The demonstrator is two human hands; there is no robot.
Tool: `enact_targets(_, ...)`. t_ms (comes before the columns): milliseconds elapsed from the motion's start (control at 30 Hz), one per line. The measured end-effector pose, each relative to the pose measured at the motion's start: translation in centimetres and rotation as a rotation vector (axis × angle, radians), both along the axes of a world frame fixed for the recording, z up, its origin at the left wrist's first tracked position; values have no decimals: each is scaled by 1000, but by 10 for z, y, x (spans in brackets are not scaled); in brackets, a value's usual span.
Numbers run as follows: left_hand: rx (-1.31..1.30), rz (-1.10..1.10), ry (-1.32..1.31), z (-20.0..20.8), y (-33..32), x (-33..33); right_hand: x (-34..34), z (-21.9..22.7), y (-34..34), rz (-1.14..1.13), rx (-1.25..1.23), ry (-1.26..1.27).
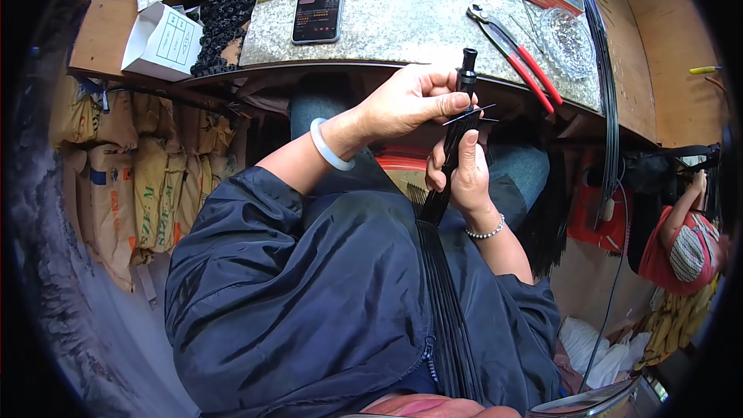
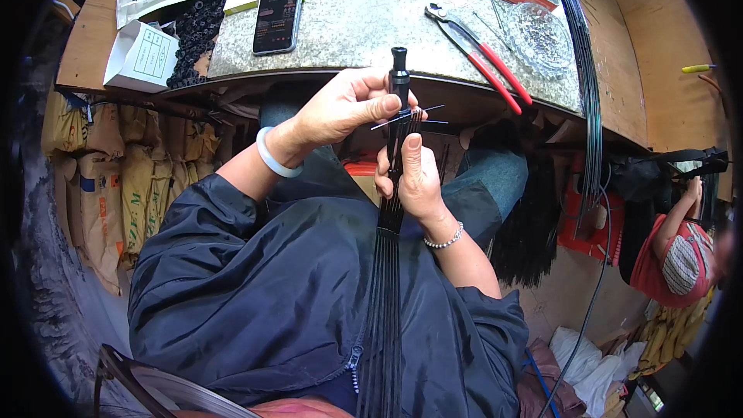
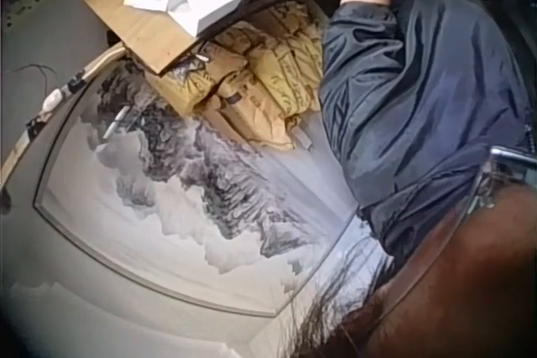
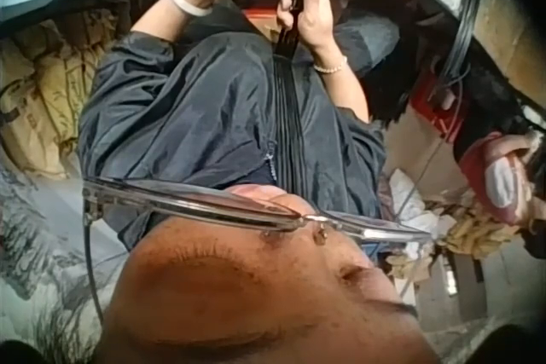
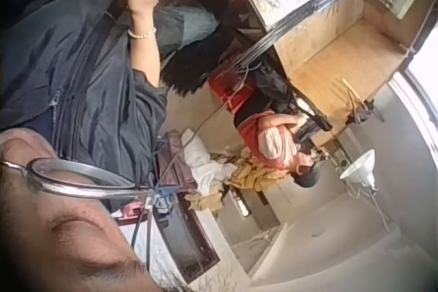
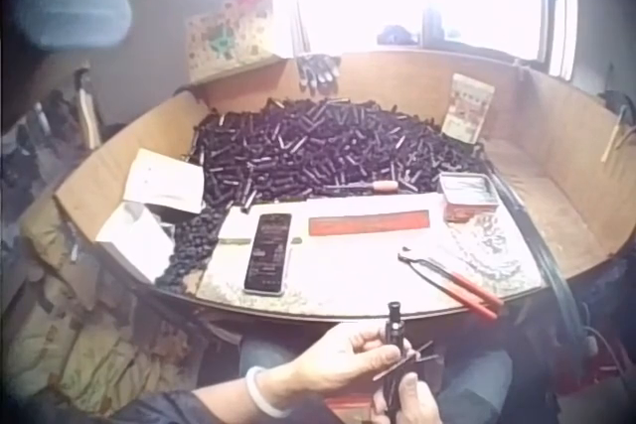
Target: Assembling small black plastic nozzles or connectors onto thin black tubes using pliers to secure them.
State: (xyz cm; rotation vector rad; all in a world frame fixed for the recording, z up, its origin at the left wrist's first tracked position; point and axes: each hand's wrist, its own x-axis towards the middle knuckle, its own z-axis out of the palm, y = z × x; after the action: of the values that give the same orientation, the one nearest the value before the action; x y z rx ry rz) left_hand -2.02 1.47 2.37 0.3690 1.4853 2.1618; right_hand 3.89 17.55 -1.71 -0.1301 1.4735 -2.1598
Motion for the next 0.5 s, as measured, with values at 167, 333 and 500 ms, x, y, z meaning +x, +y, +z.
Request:
enact_targets(167,5,35,2,-3,0,6,0,1,0,9,14,6)
enact_targets(333,-88,83,43,0,2,8,-2,1,-1,-10,6,13)
enact_targets(500,-22,-74,117,2,-8,17,0,-2,3,4,26,104)
